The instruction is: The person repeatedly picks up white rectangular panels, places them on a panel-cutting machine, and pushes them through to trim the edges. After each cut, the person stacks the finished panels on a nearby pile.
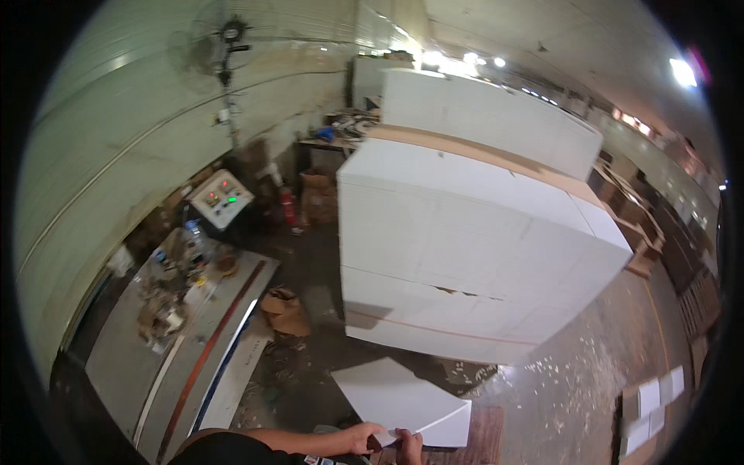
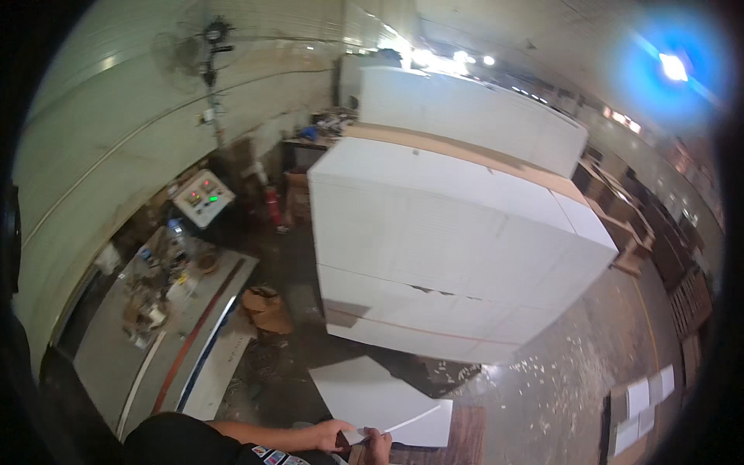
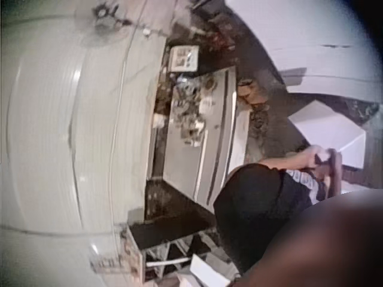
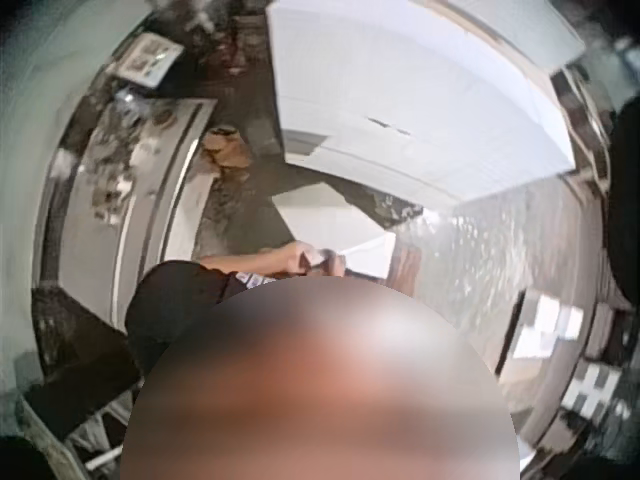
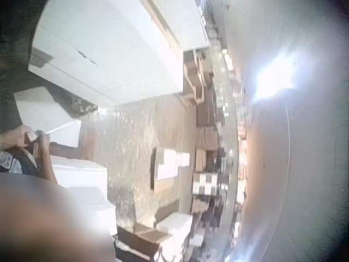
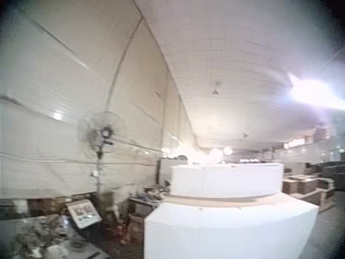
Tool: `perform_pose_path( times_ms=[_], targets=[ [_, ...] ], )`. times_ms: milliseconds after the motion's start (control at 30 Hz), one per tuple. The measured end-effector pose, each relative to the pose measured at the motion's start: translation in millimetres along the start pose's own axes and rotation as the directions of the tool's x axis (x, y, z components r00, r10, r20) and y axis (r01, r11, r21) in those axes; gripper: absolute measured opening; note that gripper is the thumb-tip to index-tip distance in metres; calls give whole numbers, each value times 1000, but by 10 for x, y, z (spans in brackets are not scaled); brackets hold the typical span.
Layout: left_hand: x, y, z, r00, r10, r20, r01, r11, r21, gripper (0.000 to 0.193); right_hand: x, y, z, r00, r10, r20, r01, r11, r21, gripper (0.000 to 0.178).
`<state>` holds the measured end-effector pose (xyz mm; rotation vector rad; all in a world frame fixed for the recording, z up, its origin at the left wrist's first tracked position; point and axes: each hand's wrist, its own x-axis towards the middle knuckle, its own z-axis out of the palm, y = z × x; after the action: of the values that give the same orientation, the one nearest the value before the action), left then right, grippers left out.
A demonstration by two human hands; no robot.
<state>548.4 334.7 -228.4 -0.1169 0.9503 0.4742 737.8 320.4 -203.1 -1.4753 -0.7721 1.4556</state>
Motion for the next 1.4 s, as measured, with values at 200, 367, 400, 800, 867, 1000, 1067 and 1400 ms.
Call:
perform_pose_path(
  times_ms=[200, 367, 400, 800, 867, 1000, 1067, 1400],
  targets=[
    [-717, 896, -420, 743, 620, -252, -668, 671, -322, 36, -474, -684, -507, 902, 4, 431, 108, 966, -235, 54],
    [-1990, 1260, -1227, 169, 897, -409, -955, 47, -292, 52, -39, -912, -804, 916, -273, 293, 360, 883, -302, 46],
    [-2216, 1254, -1424, 210, 860, -465, -953, 74, -294, 51, 57, -954, -773, 948, -238, 214, 294, 909, -294, 47],
    [-3263, -472, -3005, 362, 330, -872, -917, -43, -397, 46, 180, -667, 1349, 898, -379, 222, 430, 656, -620, 70],
    [-3512, -748, -3061, 343, 331, -879, -907, -127, -401, 45, 228, -507, 1928, 958, 10, 286, 193, 717, -670, 81],
    [-3658, -960, -3459, 470, 72, -880, -882, 23, -470, 37, 15, 121, 3153, 877, -12, 480, 122, 973, -197, 49],
    [-3561, -1178, -3815, 472, 223, -853, -878, 211, -431, 37, -155, 420, 3737, 896, 24, 444, 130, 941, -312, 49],
    [-4428, -1977, -4618, -521, 600, -607, -226, 588, 776, 42, -814, 885, 5626, 720, 273, 638, 290, 717, -634, 60]
  ],
)
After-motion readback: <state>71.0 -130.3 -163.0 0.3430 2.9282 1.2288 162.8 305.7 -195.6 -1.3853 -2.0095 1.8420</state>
